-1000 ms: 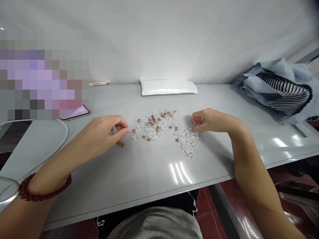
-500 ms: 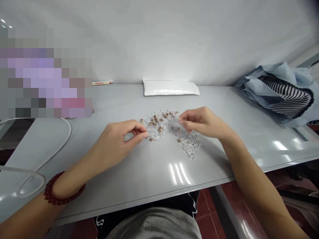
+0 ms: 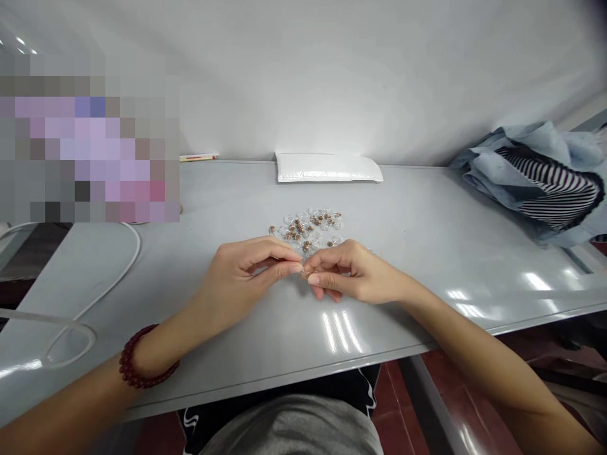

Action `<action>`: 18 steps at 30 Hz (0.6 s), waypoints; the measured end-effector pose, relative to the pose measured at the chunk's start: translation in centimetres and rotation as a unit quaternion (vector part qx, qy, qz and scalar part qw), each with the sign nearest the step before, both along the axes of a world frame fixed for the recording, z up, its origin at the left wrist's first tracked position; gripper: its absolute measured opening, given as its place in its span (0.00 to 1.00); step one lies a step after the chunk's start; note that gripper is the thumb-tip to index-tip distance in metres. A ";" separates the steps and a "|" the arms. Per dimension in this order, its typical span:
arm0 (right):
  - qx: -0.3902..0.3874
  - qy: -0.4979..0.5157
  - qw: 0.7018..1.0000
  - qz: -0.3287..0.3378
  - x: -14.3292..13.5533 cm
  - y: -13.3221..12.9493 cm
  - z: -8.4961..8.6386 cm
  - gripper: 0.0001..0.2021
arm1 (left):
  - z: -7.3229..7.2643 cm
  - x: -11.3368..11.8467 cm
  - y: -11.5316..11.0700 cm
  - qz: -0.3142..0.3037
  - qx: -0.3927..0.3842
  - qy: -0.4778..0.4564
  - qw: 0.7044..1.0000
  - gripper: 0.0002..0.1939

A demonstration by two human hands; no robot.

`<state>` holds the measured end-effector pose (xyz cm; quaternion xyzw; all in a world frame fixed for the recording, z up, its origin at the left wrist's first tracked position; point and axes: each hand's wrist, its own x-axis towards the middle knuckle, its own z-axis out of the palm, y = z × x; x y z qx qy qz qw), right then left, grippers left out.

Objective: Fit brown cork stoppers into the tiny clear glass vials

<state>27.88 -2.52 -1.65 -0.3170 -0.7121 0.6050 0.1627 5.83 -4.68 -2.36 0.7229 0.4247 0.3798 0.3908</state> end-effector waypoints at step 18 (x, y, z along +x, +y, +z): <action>0.024 0.042 0.994 -0.093 -1.1 -0.8 -1.1 0.11 | -1.2 0.5 -1.1 0.066 0.094 0.087 0.990 0.09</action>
